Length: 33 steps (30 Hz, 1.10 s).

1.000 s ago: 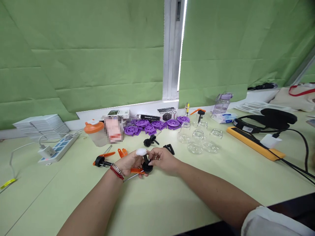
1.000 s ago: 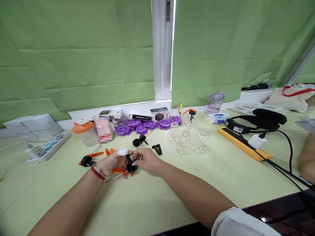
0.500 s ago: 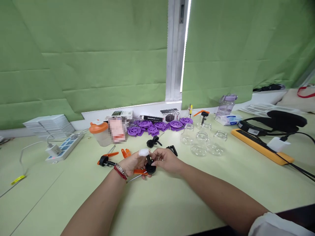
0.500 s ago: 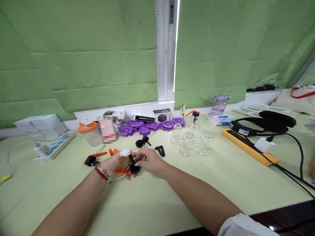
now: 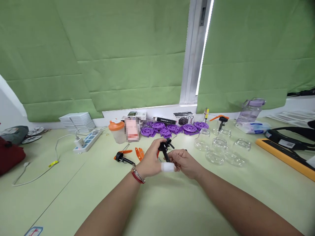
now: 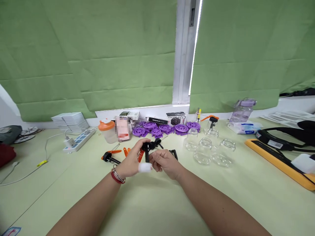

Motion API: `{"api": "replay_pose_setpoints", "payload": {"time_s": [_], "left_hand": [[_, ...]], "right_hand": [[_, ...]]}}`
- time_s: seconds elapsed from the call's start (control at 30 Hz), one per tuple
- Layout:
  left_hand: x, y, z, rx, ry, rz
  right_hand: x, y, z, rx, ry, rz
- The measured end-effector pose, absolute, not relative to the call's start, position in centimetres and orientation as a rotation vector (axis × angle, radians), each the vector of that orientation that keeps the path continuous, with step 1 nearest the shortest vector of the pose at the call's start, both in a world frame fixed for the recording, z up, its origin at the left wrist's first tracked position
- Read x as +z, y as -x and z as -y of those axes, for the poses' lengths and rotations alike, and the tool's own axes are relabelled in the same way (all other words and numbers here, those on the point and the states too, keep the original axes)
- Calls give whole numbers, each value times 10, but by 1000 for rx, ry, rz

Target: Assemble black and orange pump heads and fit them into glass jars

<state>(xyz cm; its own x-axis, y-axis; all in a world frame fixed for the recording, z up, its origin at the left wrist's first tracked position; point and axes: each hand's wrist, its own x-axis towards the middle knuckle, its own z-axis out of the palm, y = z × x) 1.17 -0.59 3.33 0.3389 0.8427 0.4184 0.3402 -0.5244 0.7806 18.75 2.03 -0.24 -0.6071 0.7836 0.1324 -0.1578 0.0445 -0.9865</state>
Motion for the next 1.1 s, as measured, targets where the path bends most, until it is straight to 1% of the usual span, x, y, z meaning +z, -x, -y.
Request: {"api": "replay_pose_setpoints", "payload": {"time_s": [0.1,0.2,0.3,0.4,0.47,0.53,0.63,0.73,0.8,0.87,0.97,1.03,1.1], "left_hand": [[19,-19,2,1236,-2299,-1119],[9,-17,-4,1239,-2412,-1117],[9,-10,-8,1307,-2402,-1163],[10,-6,-8,1264,-2325,-1392],[8,-6,-9,1145,-2261,-1513],[4,-8,-11,1064,-2219,-1546],[3,-8,-13,1074,-2232,-1553],[11,2,-18,1147,-2267,-1655],[19,20,-23,1229,-2206,-1824],[27,46,-29,1273,-2004,-2079],[32,85,-37,994,-1657,-2427],[30,104,-42,738,-1479,-2515],[25,114,-45,633,-1437,-2530]], "right_hand": [[-2,-186,-18,1685,688,1614],[-3,-186,-22,1508,774,1703],[-7,-188,-28,1097,829,1924],[-11,-190,-32,626,869,2165],[-13,-192,-33,422,906,2272],[-16,-192,-34,310,950,2341],[-20,-191,-36,268,976,2377],[-23,-190,-37,325,959,2316],[-24,-189,-37,362,968,2281],[-25,-190,-37,379,995,2279],[-27,-190,-37,384,1013,2294],[-27,-190,-36,386,996,2310],[-26,-189,-36,385,975,2327]]}}
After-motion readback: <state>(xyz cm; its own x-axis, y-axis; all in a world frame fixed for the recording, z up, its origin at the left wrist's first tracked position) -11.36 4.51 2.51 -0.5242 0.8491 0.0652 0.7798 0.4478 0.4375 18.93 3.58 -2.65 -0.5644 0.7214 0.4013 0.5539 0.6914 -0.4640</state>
